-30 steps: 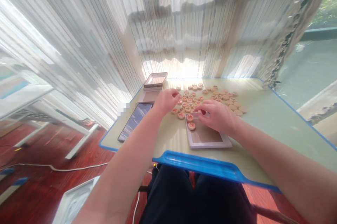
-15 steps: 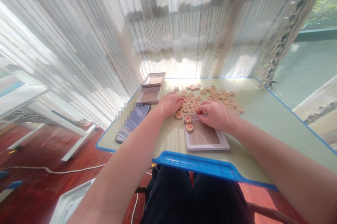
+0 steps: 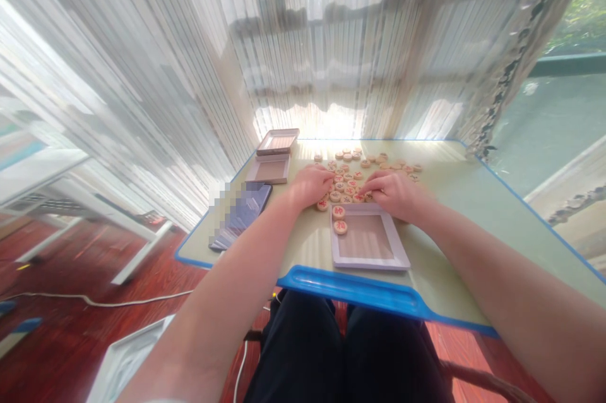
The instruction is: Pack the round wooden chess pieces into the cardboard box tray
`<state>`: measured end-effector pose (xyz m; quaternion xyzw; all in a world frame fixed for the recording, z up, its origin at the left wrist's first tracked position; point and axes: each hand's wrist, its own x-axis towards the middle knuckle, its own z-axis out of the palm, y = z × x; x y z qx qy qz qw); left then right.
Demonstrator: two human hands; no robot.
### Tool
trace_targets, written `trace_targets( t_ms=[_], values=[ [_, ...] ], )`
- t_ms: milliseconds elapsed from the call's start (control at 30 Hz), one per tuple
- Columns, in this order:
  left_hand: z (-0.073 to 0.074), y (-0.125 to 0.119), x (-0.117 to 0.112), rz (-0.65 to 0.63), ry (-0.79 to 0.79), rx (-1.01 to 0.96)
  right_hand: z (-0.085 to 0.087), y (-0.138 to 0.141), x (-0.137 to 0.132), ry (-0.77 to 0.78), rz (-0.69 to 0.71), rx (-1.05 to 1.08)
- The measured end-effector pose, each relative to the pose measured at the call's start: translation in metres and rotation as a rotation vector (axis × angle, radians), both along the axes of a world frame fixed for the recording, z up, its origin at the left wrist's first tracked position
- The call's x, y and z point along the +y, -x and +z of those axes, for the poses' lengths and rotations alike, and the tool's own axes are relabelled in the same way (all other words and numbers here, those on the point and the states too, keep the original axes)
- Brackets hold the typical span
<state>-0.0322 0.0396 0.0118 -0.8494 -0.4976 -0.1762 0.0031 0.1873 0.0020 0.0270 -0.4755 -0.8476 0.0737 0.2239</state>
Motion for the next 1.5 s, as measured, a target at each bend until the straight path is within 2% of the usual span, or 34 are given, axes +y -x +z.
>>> trace_targets(
  t_ms=[133, 333, 467, 567, 667, 733, 867, 1000, 1233, 1367, 1500],
  values=[
    [0.000, -0.001, 0.002, 0.007, 0.022, -0.043, 0.003, -0.006, 0.005, 0.014, 0.025, -0.023],
    [-0.001, -0.001, 0.003, 0.065, 0.008, -0.244, -0.001, -0.021, 0.017, -0.072, -0.238, 0.015],
    [0.000, -0.001, 0.003, 0.074, -0.002, -0.456, -0.005, -0.025, 0.021, -0.123, -0.261, -0.002],
    [0.003, -0.002, 0.001, 0.032, 0.125, -0.685, -0.002, -0.016, 0.014, -0.205, -0.187, 0.039],
    [0.009, -0.003, -0.004, -0.084, 0.355, -0.894, 0.003, 0.000, -0.003, -0.282, -0.076, 0.064],
    [0.012, -0.003, -0.009, -0.168, 0.505, -0.972, 0.006, 0.010, -0.014, -0.302, -0.073, 0.056],
    [0.017, -0.003, -0.016, -0.232, 0.673, -1.053, 0.008, 0.021, -0.027, -0.307, -0.052, 0.002],
    [0.019, -0.003, -0.019, -0.277, 0.794, -1.106, 0.010, 0.020, -0.026, -0.270, -0.008, 0.000],
    [0.022, -0.007, -0.022, -0.307, 0.857, -1.154, 0.014, 0.018, -0.026, -0.277, 0.015, -0.002],
    [0.023, -0.005, -0.022, -0.320, 0.921, -1.141, 0.010, 0.020, -0.027, -0.288, -0.020, 0.023],
    [0.023, -0.003, -0.023, -0.310, 0.966, -1.124, 0.006, 0.022, -0.028, -0.299, 0.023, 0.052]
  ],
)
